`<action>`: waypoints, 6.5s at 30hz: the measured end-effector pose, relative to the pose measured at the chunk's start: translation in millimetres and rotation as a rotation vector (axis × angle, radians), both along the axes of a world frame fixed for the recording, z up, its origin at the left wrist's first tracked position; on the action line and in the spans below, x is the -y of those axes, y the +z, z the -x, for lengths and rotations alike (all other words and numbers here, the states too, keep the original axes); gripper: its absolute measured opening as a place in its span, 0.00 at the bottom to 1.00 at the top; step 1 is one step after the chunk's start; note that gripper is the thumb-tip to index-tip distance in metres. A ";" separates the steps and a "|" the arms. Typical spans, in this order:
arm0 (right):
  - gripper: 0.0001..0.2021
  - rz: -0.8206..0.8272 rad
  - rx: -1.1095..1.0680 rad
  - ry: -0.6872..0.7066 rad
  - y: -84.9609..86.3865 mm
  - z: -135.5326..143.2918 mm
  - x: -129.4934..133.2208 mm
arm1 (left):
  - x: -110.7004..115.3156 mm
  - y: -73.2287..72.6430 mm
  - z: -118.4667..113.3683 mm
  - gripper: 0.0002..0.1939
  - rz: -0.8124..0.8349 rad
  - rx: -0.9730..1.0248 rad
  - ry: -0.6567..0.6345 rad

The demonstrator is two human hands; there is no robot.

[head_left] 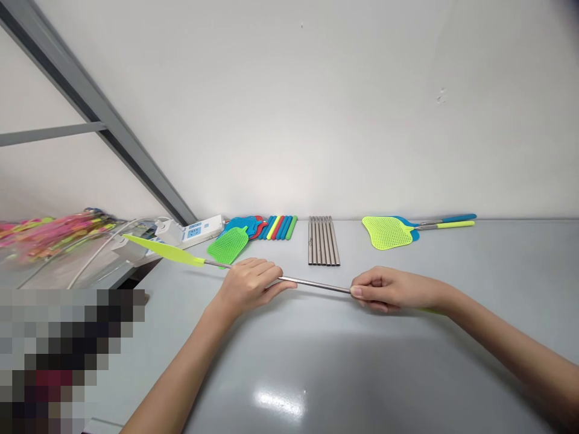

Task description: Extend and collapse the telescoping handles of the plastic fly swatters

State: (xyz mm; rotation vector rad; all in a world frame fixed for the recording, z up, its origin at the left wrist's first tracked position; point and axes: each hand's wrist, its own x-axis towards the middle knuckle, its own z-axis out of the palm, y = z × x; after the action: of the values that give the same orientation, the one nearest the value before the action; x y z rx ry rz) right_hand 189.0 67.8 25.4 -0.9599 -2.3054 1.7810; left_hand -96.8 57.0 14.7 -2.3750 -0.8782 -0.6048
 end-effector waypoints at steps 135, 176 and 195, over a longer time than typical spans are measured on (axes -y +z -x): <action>0.17 0.196 -0.044 -0.221 -22.6 -14.4 14.5 | 3.1 -22.8 -0.9 0.12 0.380 0.103 0.103; 0.19 0.347 -0.135 -0.219 -32.1 17.7 35.5 | 36.3 -32.2 -65.8 0.13 0.286 -0.042 -0.065; 0.16 0.431 -0.184 -0.128 -33.5 16.1 23.9 | 21.0 -20.6 -54.4 0.17 0.352 -0.078 -0.072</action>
State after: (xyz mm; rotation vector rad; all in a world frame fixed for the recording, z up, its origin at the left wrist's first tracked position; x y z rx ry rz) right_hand 172.9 43.9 -8.1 -0.9190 -1.7463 2.2492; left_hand -42.5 36.1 -5.9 -2.7345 -0.9309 -0.4066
